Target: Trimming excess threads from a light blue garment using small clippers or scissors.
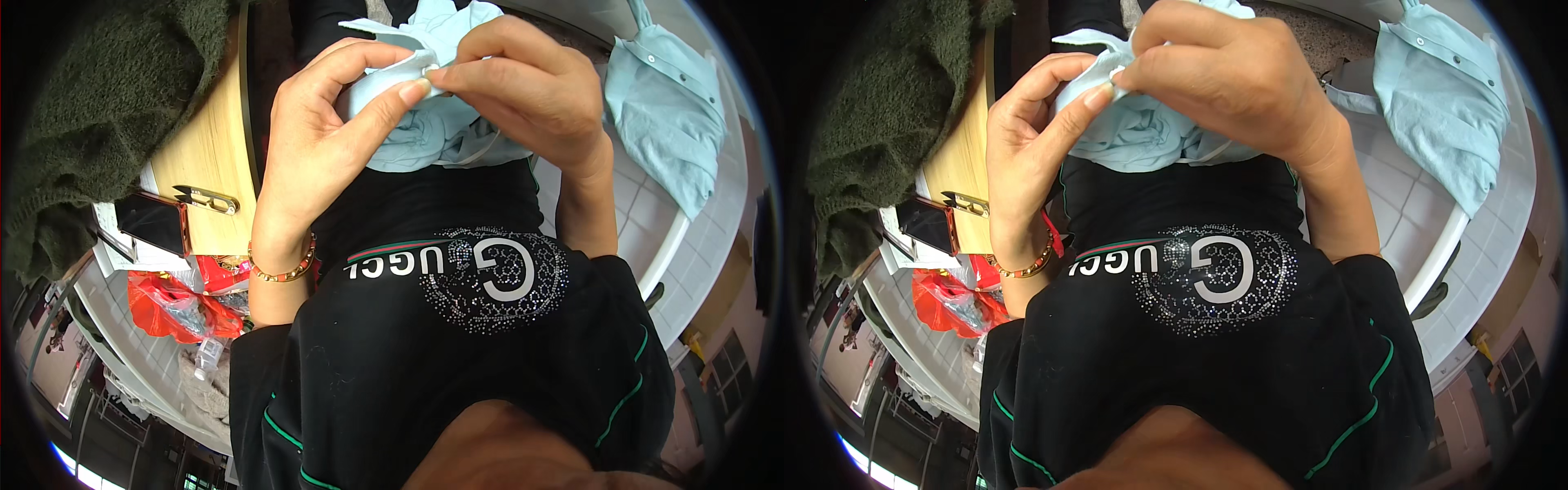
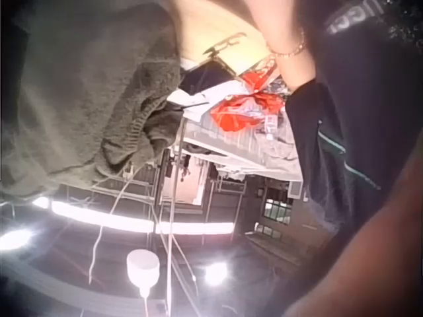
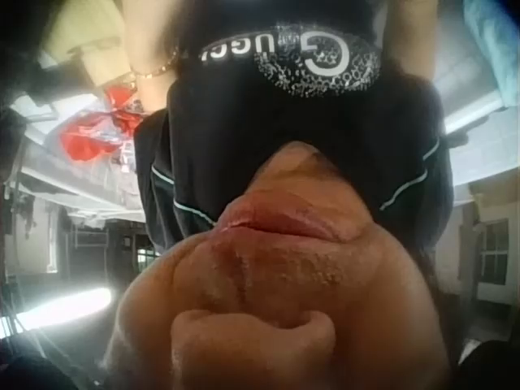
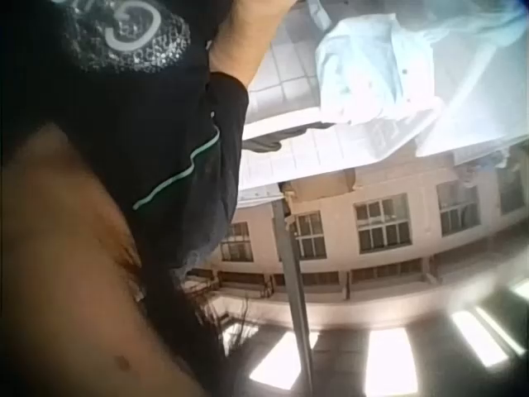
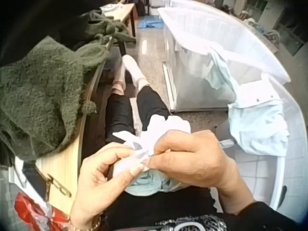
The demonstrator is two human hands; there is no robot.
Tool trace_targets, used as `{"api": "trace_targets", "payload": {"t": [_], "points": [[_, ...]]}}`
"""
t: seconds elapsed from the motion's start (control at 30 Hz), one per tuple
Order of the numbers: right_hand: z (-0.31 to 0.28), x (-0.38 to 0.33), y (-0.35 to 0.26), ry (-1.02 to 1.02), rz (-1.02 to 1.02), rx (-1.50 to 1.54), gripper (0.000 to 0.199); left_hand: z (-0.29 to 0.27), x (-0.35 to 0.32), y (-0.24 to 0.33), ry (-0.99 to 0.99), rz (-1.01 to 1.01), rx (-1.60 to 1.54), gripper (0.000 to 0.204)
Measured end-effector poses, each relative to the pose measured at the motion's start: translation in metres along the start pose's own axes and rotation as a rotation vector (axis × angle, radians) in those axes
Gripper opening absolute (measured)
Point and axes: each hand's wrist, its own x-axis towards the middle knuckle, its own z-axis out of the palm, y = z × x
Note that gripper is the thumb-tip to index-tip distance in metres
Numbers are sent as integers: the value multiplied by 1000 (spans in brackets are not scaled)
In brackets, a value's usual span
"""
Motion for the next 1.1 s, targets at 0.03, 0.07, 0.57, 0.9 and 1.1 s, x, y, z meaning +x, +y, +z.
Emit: {"api": "trace_targets", "payload": {"t": [0.03,0.07,0.57,0.9,1.1], "points": [[-2,2,-1,-39,30,5,19,-1,-2,2,-10,-30,6,18],[-7,5,-4,-42,27,9,19,-1,-3,3,-19,-60,12,23],[0,23,-17,163,272,226,22,7,3,-10,204,335,336,21],[-1,11,-4,36,322,319,19,15,0,-17,305,286,134,16],[12,0,5,44,371,375,18,12,2,-20,306,433,302,14]]}}
